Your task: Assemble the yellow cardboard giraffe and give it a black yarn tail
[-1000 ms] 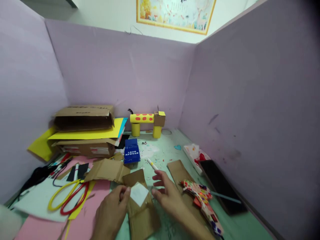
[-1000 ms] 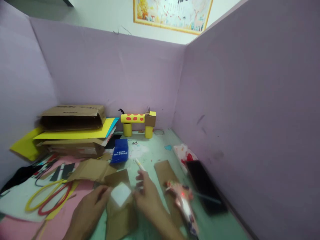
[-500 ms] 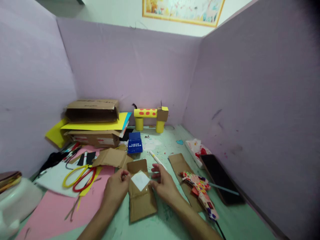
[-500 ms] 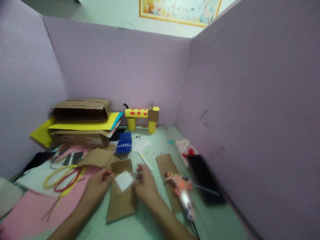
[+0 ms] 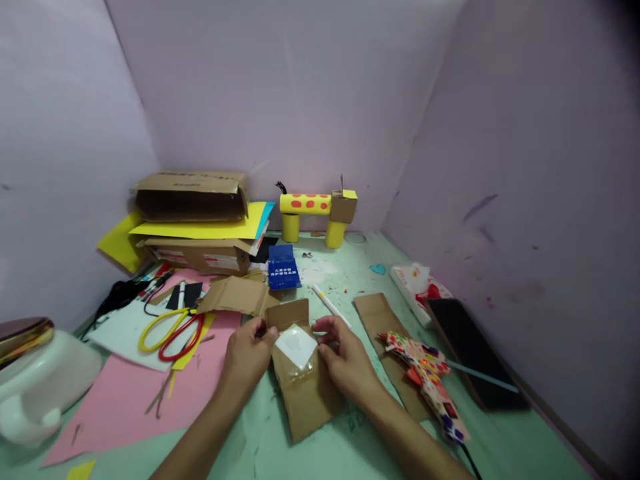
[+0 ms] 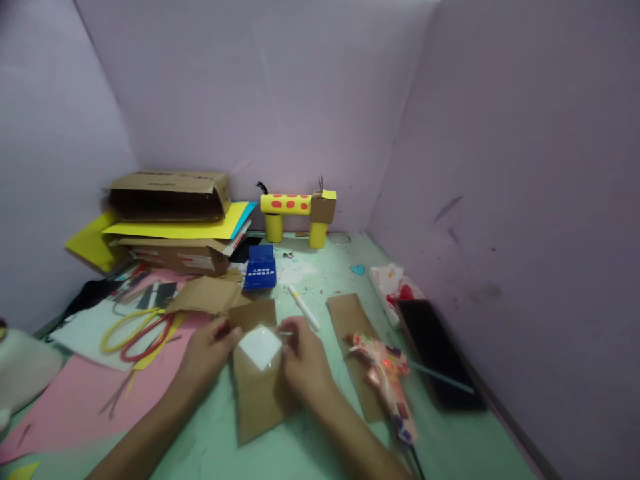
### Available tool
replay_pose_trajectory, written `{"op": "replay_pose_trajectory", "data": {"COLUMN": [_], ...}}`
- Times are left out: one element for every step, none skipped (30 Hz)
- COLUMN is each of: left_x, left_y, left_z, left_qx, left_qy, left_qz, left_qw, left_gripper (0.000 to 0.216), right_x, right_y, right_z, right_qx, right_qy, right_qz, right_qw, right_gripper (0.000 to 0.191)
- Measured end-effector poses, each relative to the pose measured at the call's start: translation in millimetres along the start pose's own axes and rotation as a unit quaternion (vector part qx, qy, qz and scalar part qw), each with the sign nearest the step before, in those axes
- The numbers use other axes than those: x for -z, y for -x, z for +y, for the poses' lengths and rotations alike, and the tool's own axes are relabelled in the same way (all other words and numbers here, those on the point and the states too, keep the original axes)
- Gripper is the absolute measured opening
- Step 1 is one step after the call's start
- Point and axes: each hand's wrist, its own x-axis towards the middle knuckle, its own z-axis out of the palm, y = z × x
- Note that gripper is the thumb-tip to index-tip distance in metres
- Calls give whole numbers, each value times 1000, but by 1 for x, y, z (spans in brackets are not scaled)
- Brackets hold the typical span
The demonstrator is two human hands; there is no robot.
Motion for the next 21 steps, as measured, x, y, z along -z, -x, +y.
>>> {"op": "replay_pose_trajectory", "data": {"left_x": [1, 2, 3, 3, 3, 2, 1, 0, 0, 0, 1, 3, 5, 8, 11, 13, 14, 14, 12, 9, 5], "left_y": [0, 1, 1, 1, 1, 1, 0, 0, 0, 1, 4, 7, 12, 17, 24, 31, 37, 43, 48, 51, 53], "left_z": [0, 1, 0, 0, -1, -2, -3, -4, -5, -5, -4, -3, -2, 0, 1, 2, 1, 1, -1, -3, -5], "left_qx": [-3, -5, -4, -2, 1, 4, 8, 11, 13, 15, 19, 24, 23, 6, -28, -91, -175, -255, -323, -373, -405], "left_qy": [25, 46, 63, 73, 78, 79, 76, 69, 59, 47, 33, 11, -18, -49, -84, -109, -120, -130, -139, -155, -176], "left_qz": [-3, -6, -8, -8, -8, -8, -8, -9, -9, -10, -8, 0, 15, 27, 31, 20, -24, -66, -104, -132, -142], "left_qw": [1000, 999, 998, 997, 997, 997, 997, 998, 998, 999, 999, 1000, 999, 998, 996, 990, 977, 956, 930, 905, 886], "left_gripper": [29, 32, 35, 35, 35, 35, 33, 31, 30, 29, 28, 28, 29, 31, 35, 37, 41, 46, 48, 47, 44], "right_x": [4, 8, 13, 17, 20, 22, 24, 24, 24, 24, 24, 25, 26, 28, 30, 32, 33, 34, 34, 33, 32], "right_y": [2, 4, 7, 9, 12, 14, 16, 18, 19, 21, 24, 26, 29, 33, 37, 40, 43, 46, 47, 48, 49], "right_z": [-3, -6, -9, -13, -17, -20, -22, -24, -25, -24, -22, -19, -16, -12, -9, -6, -3, -2, 0, 0, 1], "right_qx": [6, 24, 56, 100, 149, 196, 231, 252, 264, 275, 284, 293, 299, 306, 312, 318, 323, 325, 325, 322, 321], "right_qy": [-1, 2, 10, 27, 52, 85, 119, 150, 177, 198, 212, 220, 227, 233, 236, 238, 239, 239, 237, 234, 232], "right_qz": [0, -10, -29, -59, -93, -126, -152, -168, -177, -177, -170, -157, -139, -122, -105, -91, -84, -77, -72, -67, -63], "right_qw": [1000, 1000, 998, 993, 983, 969, 954, 941, 931, 924, 919, 917, 916, 915, 914, 913, 912, 912, 913, 915, 916], "right_gripper": [36, 35, 36, 37, 36, 35, 34, 32, 30, 29, 30, 32, 34, 36, 36, 34, 33, 33, 34, 35, 36]}}
